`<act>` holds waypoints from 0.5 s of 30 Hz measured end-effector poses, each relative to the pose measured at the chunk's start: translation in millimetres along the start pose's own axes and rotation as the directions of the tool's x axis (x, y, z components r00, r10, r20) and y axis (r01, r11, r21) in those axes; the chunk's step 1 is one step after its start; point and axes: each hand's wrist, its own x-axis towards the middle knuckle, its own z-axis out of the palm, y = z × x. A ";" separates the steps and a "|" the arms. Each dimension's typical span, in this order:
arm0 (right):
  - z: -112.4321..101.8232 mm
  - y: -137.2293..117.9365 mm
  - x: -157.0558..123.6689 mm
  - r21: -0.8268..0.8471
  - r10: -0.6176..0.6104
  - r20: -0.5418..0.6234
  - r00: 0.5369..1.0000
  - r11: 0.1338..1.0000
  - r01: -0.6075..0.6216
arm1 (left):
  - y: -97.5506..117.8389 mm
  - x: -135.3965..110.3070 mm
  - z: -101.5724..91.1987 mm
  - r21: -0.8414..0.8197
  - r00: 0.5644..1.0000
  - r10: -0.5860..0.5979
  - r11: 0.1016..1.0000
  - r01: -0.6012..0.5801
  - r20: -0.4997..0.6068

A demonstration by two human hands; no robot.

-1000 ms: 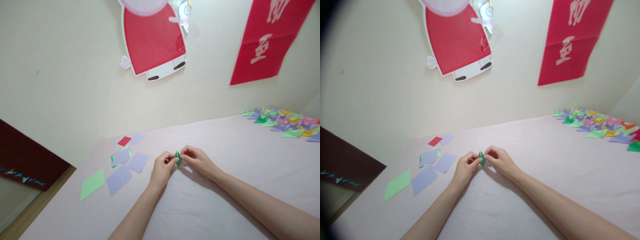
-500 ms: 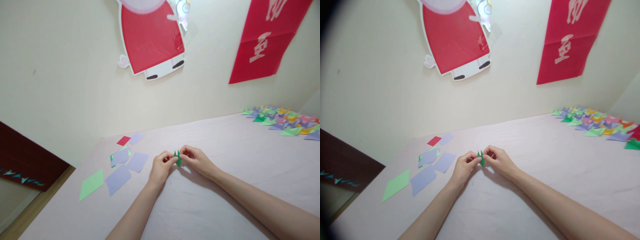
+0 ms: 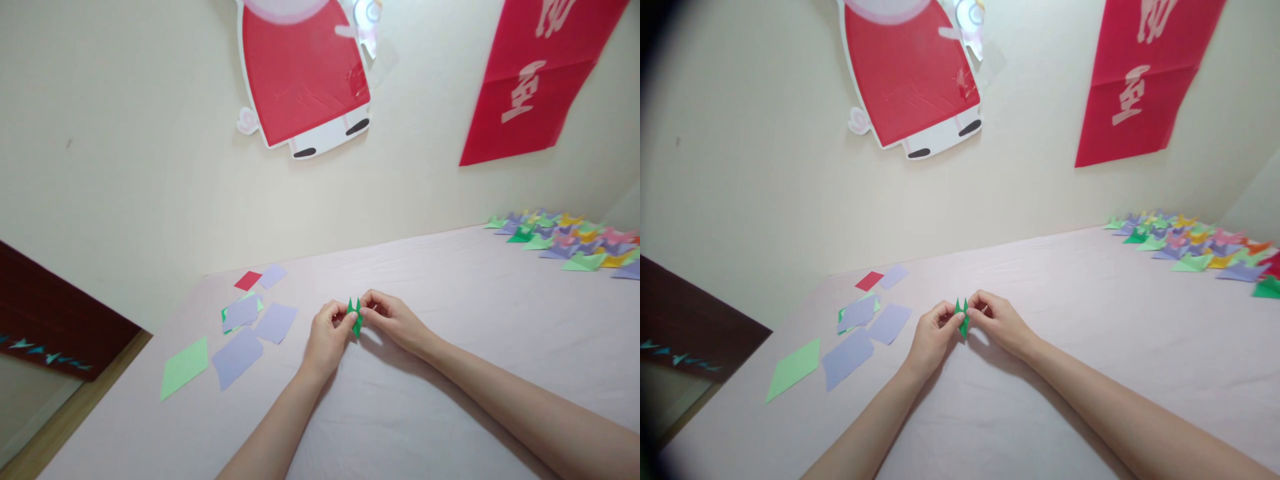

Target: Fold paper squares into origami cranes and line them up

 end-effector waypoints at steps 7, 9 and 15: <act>1.7 -2.3 -0.4 -0.206 -0.061 0.017 0.998 0.977 0.063 | 2.8 -6.5 2.3 0.120 0.997 0.058 0.991 -0.051 -0.053; 1.2 -3.4 -0.2 -0.210 -0.060 0.018 0.998 0.976 0.062 | 5.2 -7.8 2.8 0.132 0.995 0.065 0.990 -0.056 -0.070; -2.0 -5.6 -0.4 -0.205 -0.052 0.001 0.999 0.977 0.051 | 6.9 -6.1 1.8 0.045 0.998 0.040 0.998 -0.038 -0.053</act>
